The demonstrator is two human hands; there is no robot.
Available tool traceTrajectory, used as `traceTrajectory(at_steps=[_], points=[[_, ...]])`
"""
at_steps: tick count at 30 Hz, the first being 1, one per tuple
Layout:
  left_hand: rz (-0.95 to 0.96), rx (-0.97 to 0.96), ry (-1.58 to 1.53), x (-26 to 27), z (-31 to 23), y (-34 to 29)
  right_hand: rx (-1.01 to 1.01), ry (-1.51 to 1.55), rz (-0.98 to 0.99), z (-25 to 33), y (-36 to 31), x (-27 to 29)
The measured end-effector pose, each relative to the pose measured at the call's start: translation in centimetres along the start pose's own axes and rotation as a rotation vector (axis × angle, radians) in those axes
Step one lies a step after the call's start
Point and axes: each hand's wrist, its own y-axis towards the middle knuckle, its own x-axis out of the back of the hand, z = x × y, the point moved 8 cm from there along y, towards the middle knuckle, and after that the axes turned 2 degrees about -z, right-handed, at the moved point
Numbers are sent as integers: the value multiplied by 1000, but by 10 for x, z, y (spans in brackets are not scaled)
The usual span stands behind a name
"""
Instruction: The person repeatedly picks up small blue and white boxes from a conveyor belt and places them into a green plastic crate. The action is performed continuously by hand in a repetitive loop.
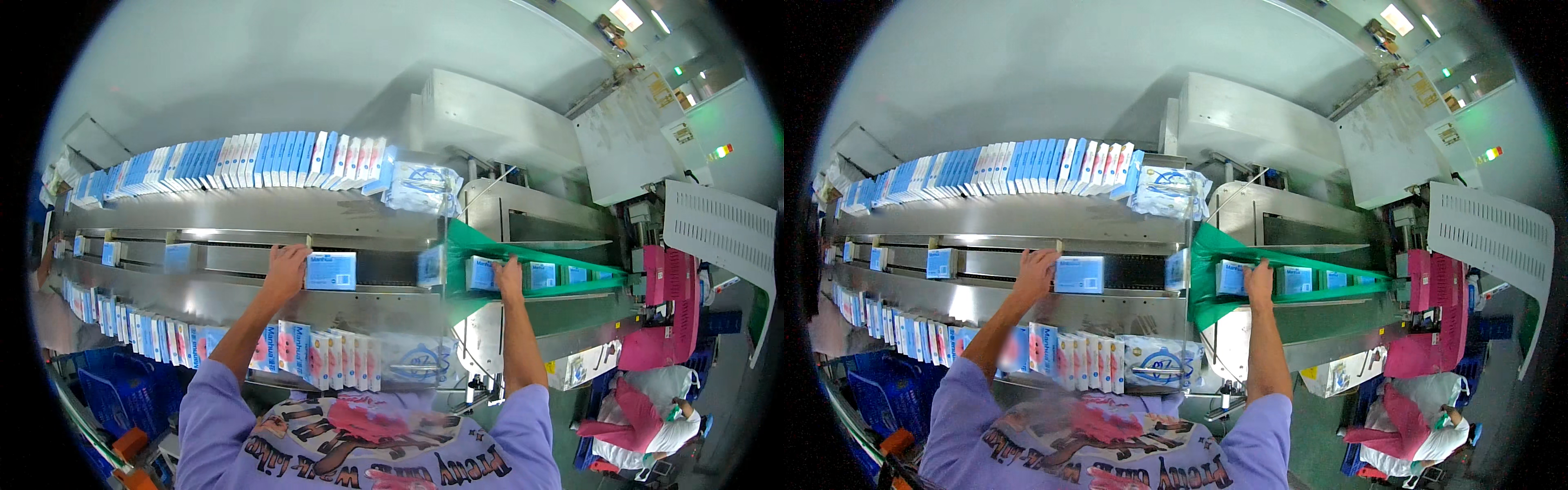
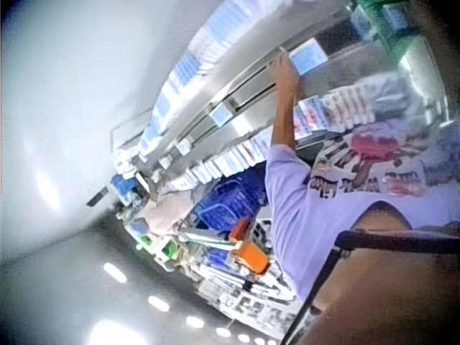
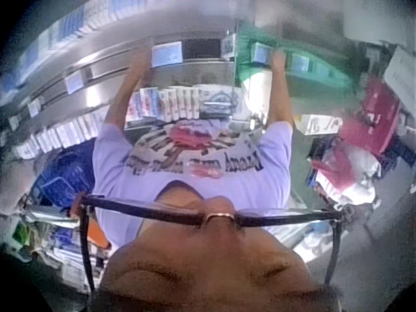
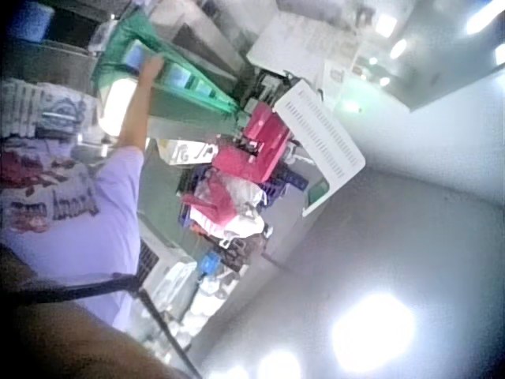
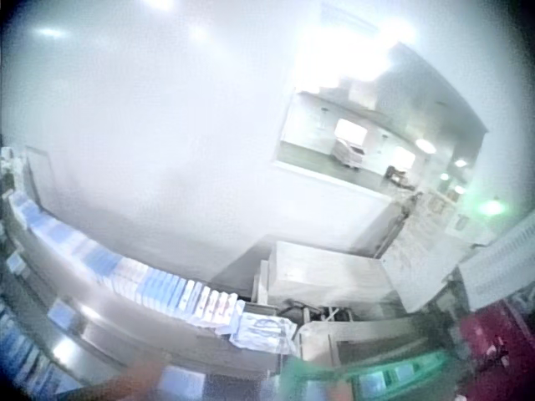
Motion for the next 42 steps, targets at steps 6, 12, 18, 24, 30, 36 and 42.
traceTrajectory(at_steps=[6,12,18,24,30,36,42], points=[[-49,187,74,39,84,-26,147,29,-135,41,-4,43],[14,418,284,92,191,-45,174,319,122,82,-33,6],[225,264,268,45,174,-46,89,273,164,68,-36,-33],[320,244,115,4,109,-14,-46,196,121,22,-24,-45],[313,168,180,-15,42,2,-91,127,191,16,-16,-36],[42,-28,-44,5,-12,17,-83,25,-5,20,-6,13],[-66,217,107,41,106,-12,223,285,-43,82,-32,29]])
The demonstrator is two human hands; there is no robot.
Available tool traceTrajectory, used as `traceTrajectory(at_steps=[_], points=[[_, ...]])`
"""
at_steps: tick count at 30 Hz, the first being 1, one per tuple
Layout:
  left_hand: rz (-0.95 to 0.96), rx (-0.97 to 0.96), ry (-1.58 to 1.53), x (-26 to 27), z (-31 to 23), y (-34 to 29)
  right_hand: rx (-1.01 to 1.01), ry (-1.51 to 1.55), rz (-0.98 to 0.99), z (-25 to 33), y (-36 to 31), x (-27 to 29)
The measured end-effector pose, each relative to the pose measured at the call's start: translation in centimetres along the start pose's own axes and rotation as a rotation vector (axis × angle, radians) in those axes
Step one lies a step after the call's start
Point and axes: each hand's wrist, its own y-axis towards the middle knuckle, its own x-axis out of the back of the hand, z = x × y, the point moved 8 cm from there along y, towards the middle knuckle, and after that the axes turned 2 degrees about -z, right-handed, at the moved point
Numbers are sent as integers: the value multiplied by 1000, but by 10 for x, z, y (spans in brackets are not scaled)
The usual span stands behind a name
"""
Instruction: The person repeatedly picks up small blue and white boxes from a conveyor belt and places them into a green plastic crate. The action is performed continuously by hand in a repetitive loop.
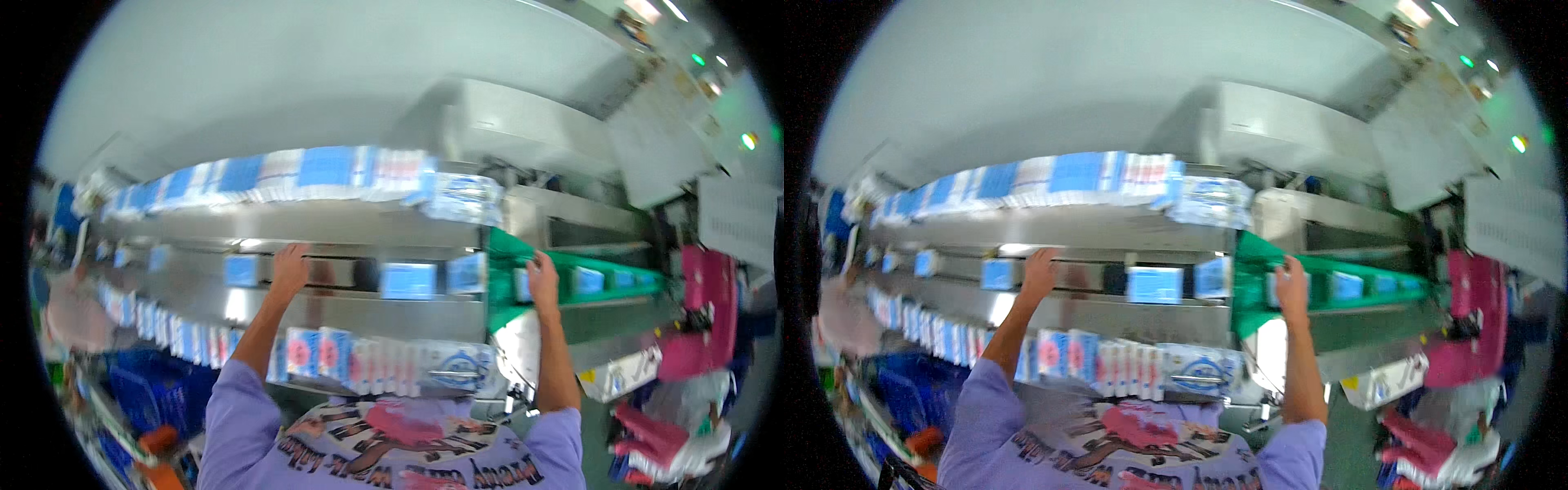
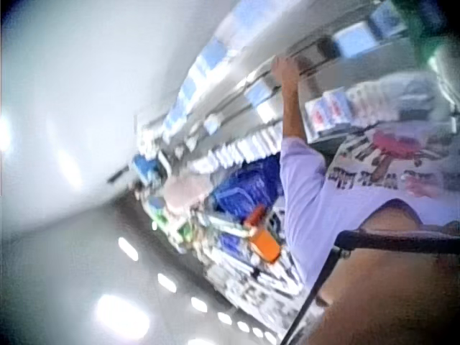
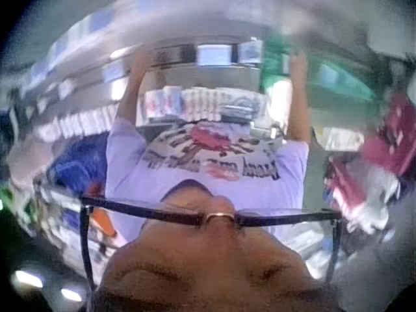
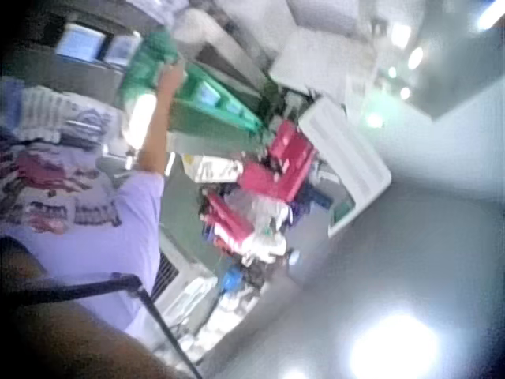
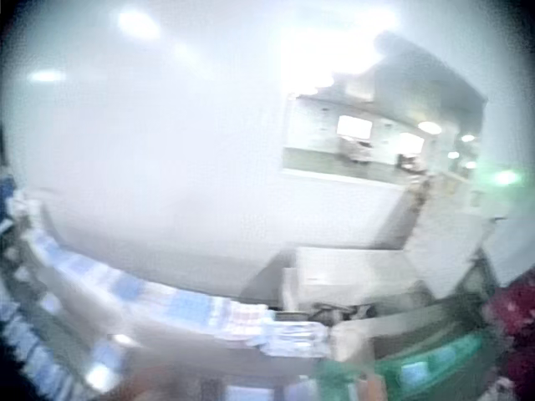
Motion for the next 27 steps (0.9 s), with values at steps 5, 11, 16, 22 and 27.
traceTrajectory(at_steps=[5,11,16,22,27], points=[[90,91,249,15,94,-12,-18,101,101,15,-11,-39],[364,25,167,-25,62,-20,-84,-16,136,-21,-8,-55],[331,-35,130,-30,-11,-10,-268,-38,187,-43,-3,-52],[401,-83,156,-47,-68,-5,-218,-167,149,-59,0,-41],[152,-191,-30,-32,-92,-6,-307,-222,132,-74,8,-21]])
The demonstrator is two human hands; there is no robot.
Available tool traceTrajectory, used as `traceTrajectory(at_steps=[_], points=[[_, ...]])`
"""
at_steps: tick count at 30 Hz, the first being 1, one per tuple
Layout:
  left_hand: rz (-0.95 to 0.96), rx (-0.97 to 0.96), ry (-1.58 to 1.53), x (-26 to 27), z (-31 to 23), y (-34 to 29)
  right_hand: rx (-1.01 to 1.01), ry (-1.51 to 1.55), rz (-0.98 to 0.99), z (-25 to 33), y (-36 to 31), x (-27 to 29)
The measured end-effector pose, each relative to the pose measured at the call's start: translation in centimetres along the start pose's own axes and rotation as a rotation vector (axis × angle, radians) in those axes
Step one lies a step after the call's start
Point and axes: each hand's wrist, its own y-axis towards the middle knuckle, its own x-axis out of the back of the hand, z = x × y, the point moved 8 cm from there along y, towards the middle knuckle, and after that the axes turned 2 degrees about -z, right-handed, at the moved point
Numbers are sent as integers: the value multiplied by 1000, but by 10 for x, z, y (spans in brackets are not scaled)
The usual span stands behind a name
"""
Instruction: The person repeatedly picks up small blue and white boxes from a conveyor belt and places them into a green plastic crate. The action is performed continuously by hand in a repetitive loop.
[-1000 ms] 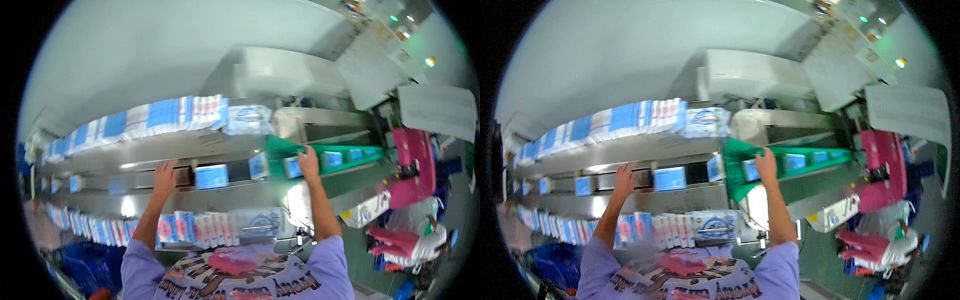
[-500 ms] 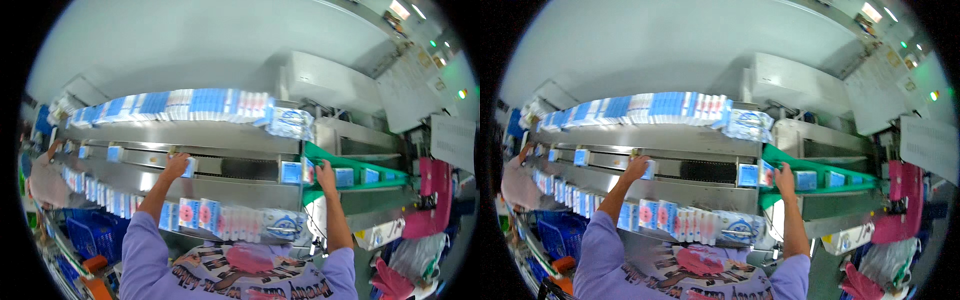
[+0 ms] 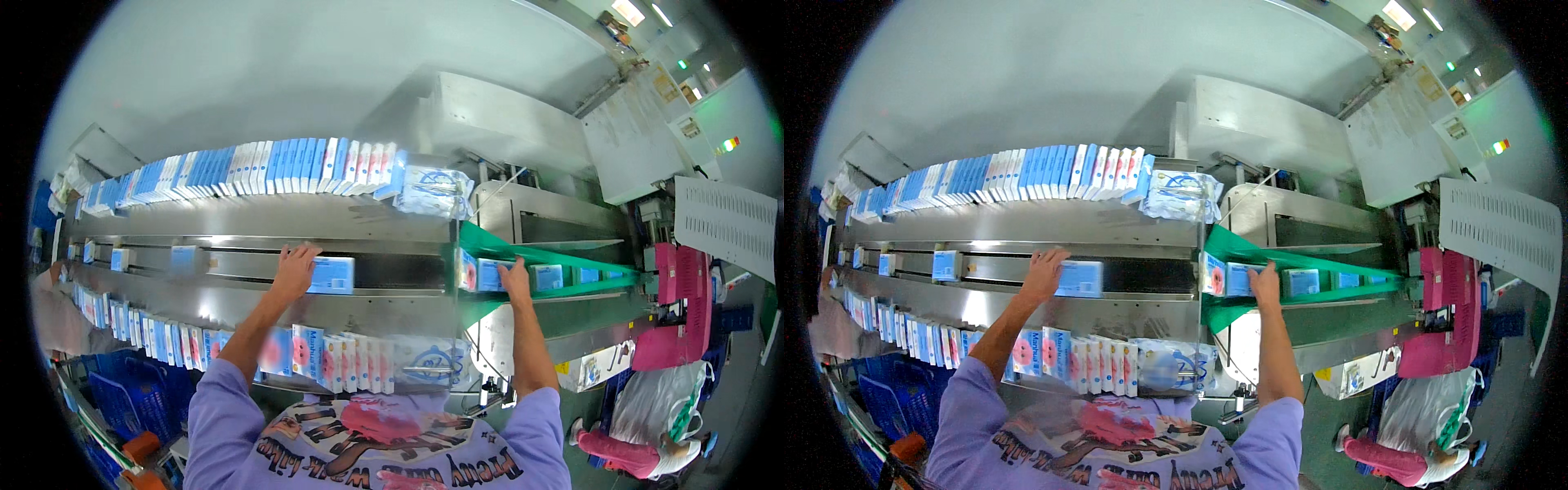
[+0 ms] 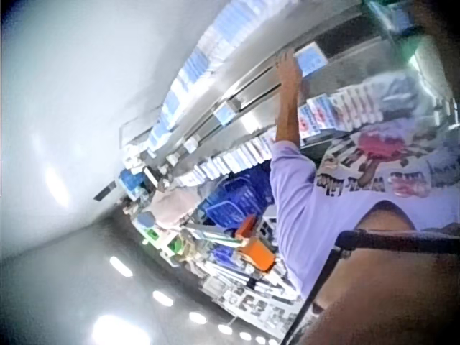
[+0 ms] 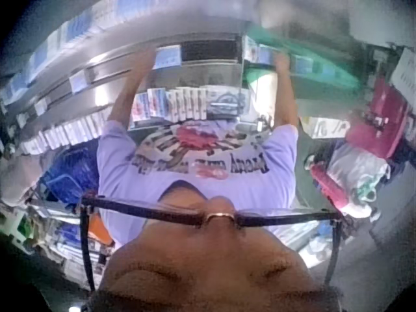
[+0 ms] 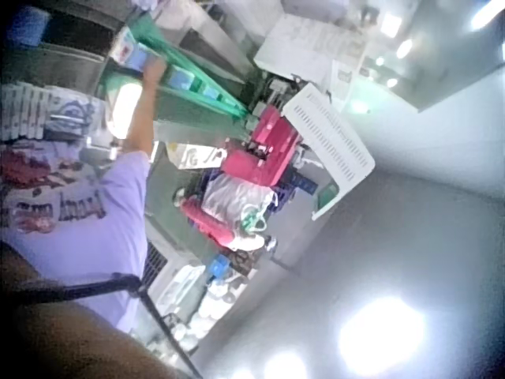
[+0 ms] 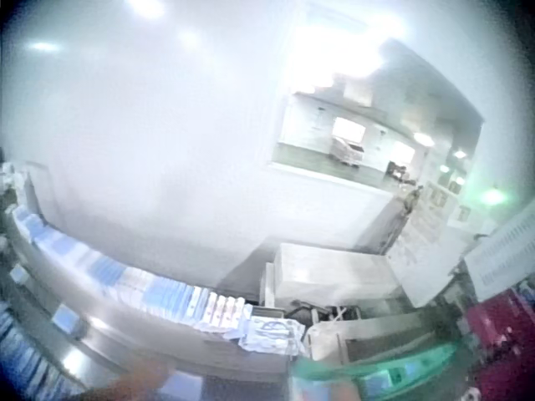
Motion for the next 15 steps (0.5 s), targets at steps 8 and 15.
traceTrajectory(at_steps=[8,15], points=[[-115,367,157,38,177,-52,259,308,-94,47,-26,28],[66,335,371,41,204,-58,290,379,43,52,-36,-15]])
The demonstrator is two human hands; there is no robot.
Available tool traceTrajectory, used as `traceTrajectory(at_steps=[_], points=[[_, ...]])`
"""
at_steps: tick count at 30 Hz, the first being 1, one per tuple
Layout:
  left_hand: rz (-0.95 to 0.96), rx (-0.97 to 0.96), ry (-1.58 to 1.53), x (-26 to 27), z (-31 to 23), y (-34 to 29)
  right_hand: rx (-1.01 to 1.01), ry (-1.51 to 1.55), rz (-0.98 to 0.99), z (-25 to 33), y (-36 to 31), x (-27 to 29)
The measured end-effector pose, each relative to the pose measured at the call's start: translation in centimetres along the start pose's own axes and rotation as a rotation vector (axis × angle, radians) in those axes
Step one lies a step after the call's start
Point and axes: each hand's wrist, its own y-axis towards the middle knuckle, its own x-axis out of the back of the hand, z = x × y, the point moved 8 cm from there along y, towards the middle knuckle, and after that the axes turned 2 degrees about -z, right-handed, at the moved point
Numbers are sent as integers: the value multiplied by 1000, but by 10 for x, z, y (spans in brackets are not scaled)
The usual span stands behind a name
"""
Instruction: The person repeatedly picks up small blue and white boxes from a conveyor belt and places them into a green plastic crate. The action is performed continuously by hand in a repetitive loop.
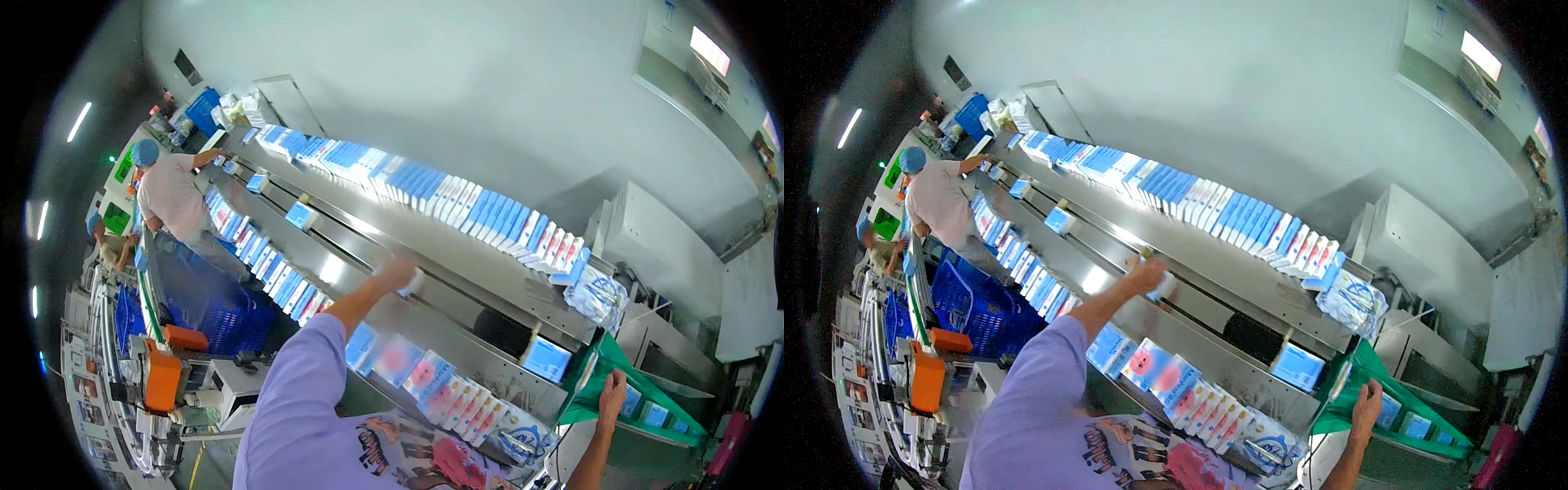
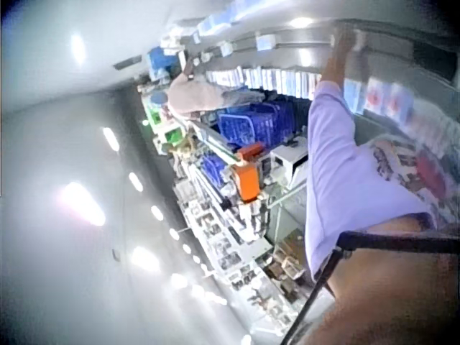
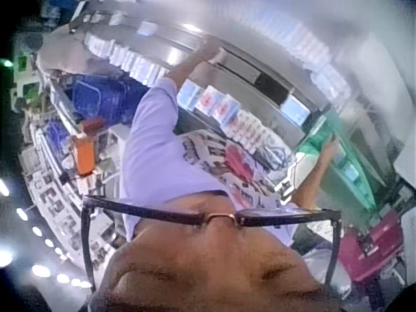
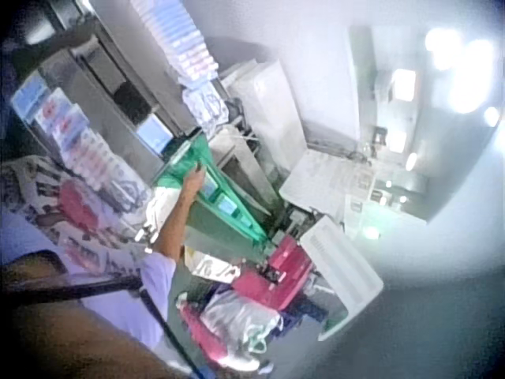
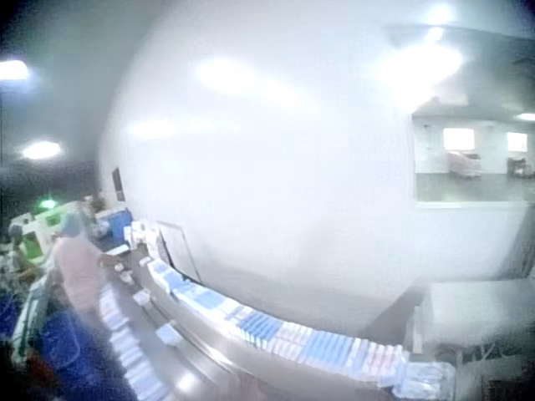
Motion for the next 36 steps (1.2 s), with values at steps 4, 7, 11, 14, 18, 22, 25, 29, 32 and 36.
traceTrajectory(at_steps=[4,7,11,14,18,22,25,29,32,36], points=[[-138,-212,-57,-22,-46,-8,74,-148,62,-11,4,-12],[-54,-308,-101,-20,-98,-3,-142,-167,102,-25,4,-2],[82,-229,-195,8,-149,-9,-283,-233,75,-17,3,6],[82,-260,-246,18,-183,-11,-225,-301,43,-27,3,13],[76,-287,-272,29,-216,-12,-206,-290,9,-45,5,23],[-189,-356,-482,52,-228,-21,-354,-411,36,-42,15,36],[-276,-298,-516,61,-193,-15,-130,-376,-95,-21,16,55],[-257,-54,-328,46,-81,-6,-16,-173,-150,12,1,50],[-196,102,-211,25,-4,-5,34,-106,-97,23,-6,32],[-71,-118,-25,0,-6,0,-36,-109,-29,15,-8,16]])
